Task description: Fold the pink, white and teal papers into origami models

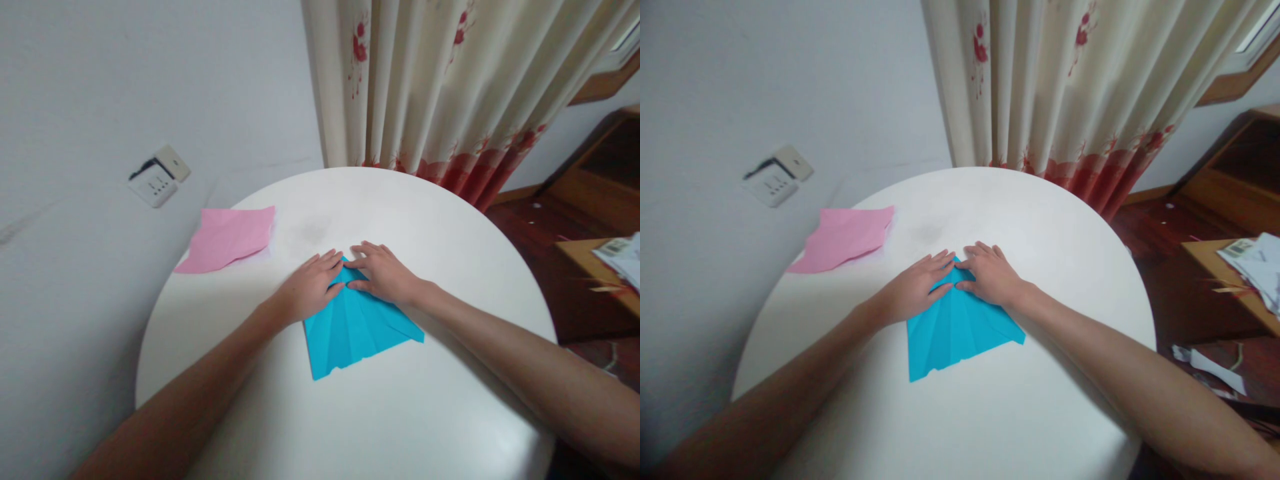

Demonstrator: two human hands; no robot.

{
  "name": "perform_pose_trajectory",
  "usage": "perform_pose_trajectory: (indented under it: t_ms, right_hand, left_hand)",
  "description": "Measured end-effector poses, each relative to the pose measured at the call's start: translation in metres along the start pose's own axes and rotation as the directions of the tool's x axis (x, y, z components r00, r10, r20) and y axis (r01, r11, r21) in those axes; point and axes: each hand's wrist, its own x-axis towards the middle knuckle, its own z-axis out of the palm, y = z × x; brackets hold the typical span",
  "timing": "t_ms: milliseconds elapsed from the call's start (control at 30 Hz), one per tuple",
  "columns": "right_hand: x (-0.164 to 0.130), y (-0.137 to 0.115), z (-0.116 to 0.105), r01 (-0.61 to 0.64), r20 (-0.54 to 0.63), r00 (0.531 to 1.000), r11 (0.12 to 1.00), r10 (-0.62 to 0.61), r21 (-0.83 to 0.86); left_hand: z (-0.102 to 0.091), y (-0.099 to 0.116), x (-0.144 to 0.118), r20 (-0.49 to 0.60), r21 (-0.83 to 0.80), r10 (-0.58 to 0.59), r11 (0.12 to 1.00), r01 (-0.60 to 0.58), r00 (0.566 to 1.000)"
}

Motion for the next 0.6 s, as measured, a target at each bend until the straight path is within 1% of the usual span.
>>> perform_pose_trajectory:
  t_ms: [133, 233, 333, 500, 600]
  right_hand:
    - [0.001, 0.001, 0.002, -0.021, -0.009, 1.0, 0.999, 0.02, -0.026]
    - [0.001, 0.002, 0.004, -0.07, -0.036, 0.997, 0.996, 0.068, -0.062]
    - [0.001, 0.001, 0.005, -0.106, -0.054, 0.993, 0.991, 0.102, -0.08]
    - [0.001, 0.0, 0.006, -0.104, -0.053, 0.994, 0.992, 0.1, -0.073]
    - [0.001, 0.0, 0.004, -0.086, -0.054, 0.995, 0.994, 0.082, -0.071]
  left_hand:
    - [0.004, 0.005, -0.003, -0.041, 0.04, -0.023, 0.999, 0.024, 0.999]
    - [0.008, 0.003, -0.002, -0.085, 0.048, -0.092, 0.994, 0.096, 0.992]
    - [0.007, 0.001, 0.0, -0.136, 0.033, -0.139, 0.989, 0.145, 0.981]
    - [-0.002, 0.002, 0.001, -0.187, 0.018, -0.136, 0.99, 0.142, 0.973]
    - [-0.002, 0.002, 0.001, -0.197, -0.049, -0.153, 0.988, 0.146, 0.968]
